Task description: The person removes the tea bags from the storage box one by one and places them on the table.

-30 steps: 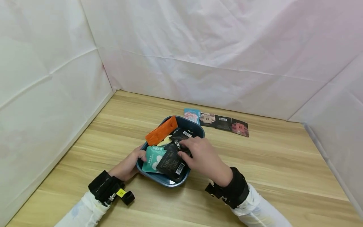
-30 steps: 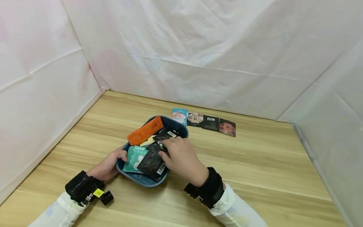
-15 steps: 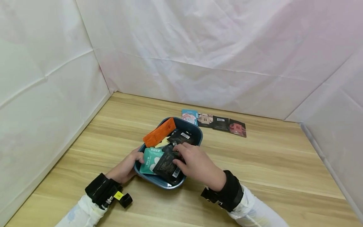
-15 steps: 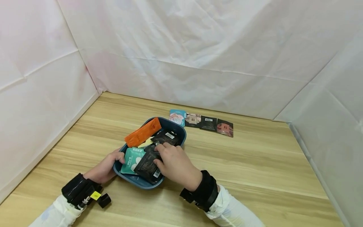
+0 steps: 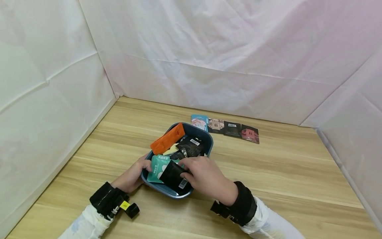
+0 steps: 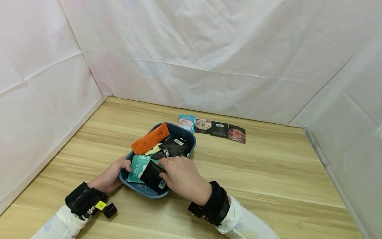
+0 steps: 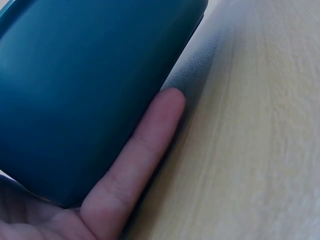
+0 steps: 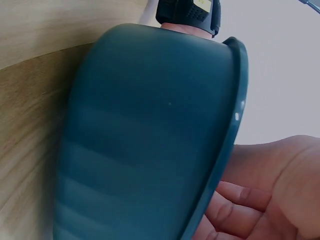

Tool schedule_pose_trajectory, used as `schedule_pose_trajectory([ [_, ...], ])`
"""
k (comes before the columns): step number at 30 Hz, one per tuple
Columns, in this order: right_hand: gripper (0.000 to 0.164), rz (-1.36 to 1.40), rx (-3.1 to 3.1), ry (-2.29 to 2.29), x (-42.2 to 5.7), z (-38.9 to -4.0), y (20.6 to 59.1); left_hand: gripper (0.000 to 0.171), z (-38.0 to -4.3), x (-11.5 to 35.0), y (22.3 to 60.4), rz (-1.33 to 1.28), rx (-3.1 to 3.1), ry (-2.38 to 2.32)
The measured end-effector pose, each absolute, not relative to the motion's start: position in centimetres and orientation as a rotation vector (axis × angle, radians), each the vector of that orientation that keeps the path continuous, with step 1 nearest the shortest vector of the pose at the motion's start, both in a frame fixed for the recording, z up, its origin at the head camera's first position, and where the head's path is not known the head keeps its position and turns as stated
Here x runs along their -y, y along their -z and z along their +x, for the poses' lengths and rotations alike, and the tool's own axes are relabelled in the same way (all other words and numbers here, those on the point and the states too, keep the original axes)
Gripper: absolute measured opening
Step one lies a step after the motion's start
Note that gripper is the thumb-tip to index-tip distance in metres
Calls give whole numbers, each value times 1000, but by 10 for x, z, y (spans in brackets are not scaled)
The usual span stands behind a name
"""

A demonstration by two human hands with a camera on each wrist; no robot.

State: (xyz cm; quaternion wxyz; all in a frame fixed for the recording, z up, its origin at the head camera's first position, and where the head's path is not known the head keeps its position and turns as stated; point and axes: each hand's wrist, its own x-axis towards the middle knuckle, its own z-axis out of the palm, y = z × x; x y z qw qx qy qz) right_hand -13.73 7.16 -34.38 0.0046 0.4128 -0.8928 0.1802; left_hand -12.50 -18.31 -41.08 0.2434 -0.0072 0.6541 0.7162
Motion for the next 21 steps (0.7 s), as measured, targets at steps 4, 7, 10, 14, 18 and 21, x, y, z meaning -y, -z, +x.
schedule_pose_trajectory([
  [4,18,1289,2786,-567,-72,-136,342,87,-125,183,411,-15,-1790,-1955],
  [7,12,1300,2771,-584,-73,-136,341,87,-125,183,411,-17,-1791,-1954],
  [10,10,1312,2741,-582,-76,-135,340,88,-127,181,410,-21,-1794,-1953],
  [14,9,1331,2692,-609,-79,-134,338,88,-126,180,410,-41,-1806,-1953],
  [18,8,1322,2644,-716,-83,-135,332,86,-123,181,410,-54,-1818,-1958],
  [21,8,1281,2604,-776,-89,-138,324,85,-123,180,410,-43,-1823,-1959],
])
